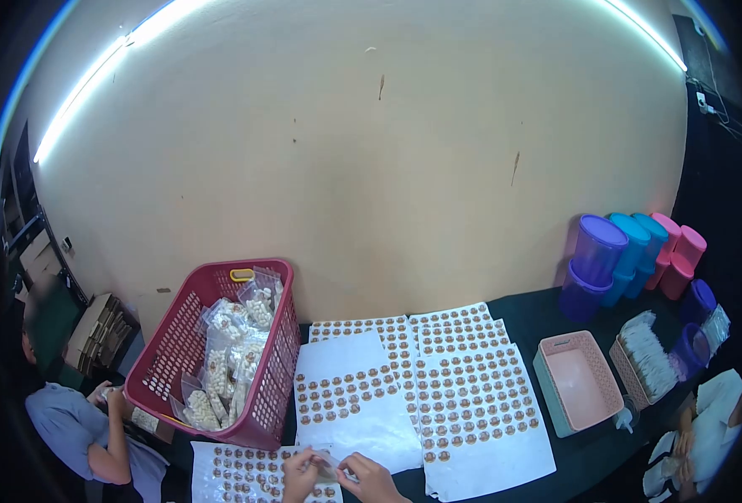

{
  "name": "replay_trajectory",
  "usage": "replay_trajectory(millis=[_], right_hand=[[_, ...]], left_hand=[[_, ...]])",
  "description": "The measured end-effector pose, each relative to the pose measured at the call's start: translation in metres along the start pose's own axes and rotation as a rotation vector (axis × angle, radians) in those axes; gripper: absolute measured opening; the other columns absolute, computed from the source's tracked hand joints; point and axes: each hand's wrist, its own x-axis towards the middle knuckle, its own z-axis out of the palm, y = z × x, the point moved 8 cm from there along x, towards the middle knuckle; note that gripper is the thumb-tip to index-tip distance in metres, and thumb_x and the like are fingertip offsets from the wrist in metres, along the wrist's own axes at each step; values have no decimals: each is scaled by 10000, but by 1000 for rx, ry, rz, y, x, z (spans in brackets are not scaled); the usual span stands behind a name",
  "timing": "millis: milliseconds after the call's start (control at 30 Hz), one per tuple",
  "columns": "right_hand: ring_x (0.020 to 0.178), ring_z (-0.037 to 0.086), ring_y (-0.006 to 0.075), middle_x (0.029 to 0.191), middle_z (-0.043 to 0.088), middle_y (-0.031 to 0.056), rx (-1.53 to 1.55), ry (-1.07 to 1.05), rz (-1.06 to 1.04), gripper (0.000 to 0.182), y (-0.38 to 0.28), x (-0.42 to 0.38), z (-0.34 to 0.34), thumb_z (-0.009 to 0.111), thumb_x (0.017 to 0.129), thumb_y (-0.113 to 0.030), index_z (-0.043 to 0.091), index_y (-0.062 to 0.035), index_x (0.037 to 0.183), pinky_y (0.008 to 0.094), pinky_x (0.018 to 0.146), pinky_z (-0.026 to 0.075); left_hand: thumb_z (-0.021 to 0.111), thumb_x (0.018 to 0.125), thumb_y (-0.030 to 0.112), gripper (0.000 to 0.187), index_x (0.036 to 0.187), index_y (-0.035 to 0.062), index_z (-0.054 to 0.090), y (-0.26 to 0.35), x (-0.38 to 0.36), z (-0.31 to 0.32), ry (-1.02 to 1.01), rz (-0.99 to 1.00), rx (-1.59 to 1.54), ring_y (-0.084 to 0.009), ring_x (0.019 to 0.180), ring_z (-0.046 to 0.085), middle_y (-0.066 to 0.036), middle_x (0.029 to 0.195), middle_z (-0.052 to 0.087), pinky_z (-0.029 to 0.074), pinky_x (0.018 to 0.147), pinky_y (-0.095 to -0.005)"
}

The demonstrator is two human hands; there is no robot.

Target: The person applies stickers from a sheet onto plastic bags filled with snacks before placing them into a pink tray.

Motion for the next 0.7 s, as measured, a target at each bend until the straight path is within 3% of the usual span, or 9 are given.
replay_trajectory(millis=[67,200,267,333,400,467,533,600,700], right_hand=[[592,513,255,677,491,113,49,-74,-77,123,-13,2,7,601,728,-120,524,-25,740,312,535,421],[568,477,246,656,462,113,175,-100,-63,150,-25,0,12,606,722,-111,503,-2,725,304,528,399],[556,464,227,652,445,125,163,-141,-23,163,-15,-7,20,606,715,-104,485,6,713,303,527,389],[584,506,194,680,499,102,167,-232,-80,172,-11,-9,25,593,769,-171,527,-14,783,288,554,423],[560,489,175,657,494,92,255,-232,-71,166,-6,-4,16,576,780,-153,515,-1,754,278,537,401],[536,472,156,633,490,82,348,-238,-58,170,-3,-2,10,559,792,-134,503,12,724,268,520,378],[549,426,68,629,472,28,406,-259,-40,147,0,-1,9,596,765,-105,518,15,732,210,525,361],[551,429,67,627,470,11,432,-247,-62,162,9,-4,9,581,791,-130,519,10,738,207,530,363],[595,454,57,672,496,-19,648,-299,374,165,85,-24,31,562,830,-188,548,-28,793,185,593,390]], left_hand=[[537,821,172,178,772,6,578,41,-4,-16,107,261,258,-196,667,570,-61,677,593,319,943,-395],[497,853,175,288,636,-7,551,72,-8,-33,309,372,248,-167,566,554,-30,550,551,342,925,-407],[506,852,193,294,647,-16,534,85,-15,-39,418,469,403,-149,578,545,-26,571,548,380,891,-395],[507,855,203,304,648,-18,524,83,-16,-42,423,580,426,-125,563,526,-28,562,533,445,748,-321],[504,859,211,323,638,-25,516,72,-13,-43,361,403,321,-109,553,506,-39,566,521,424,601,-250],[512,855,191,292,648,-15,524,70,-12,-40,365,462,335,-108,534,503,-40,568,524,404,544,-238],[519,851,172,262,658,-5,532,72,-16,-40,375,525,349,-106,515,500,-40,571,527,384,487,-225],[492,872,196,274,675,6,508,55,-15,-52,453,328,105,-71,503,452,-6,557,489,359,468,-216],[476,883,202,259,703,17,492,70,-17,-50,448,310,51,-49,495,414,13,577,470,330,457,-197]])
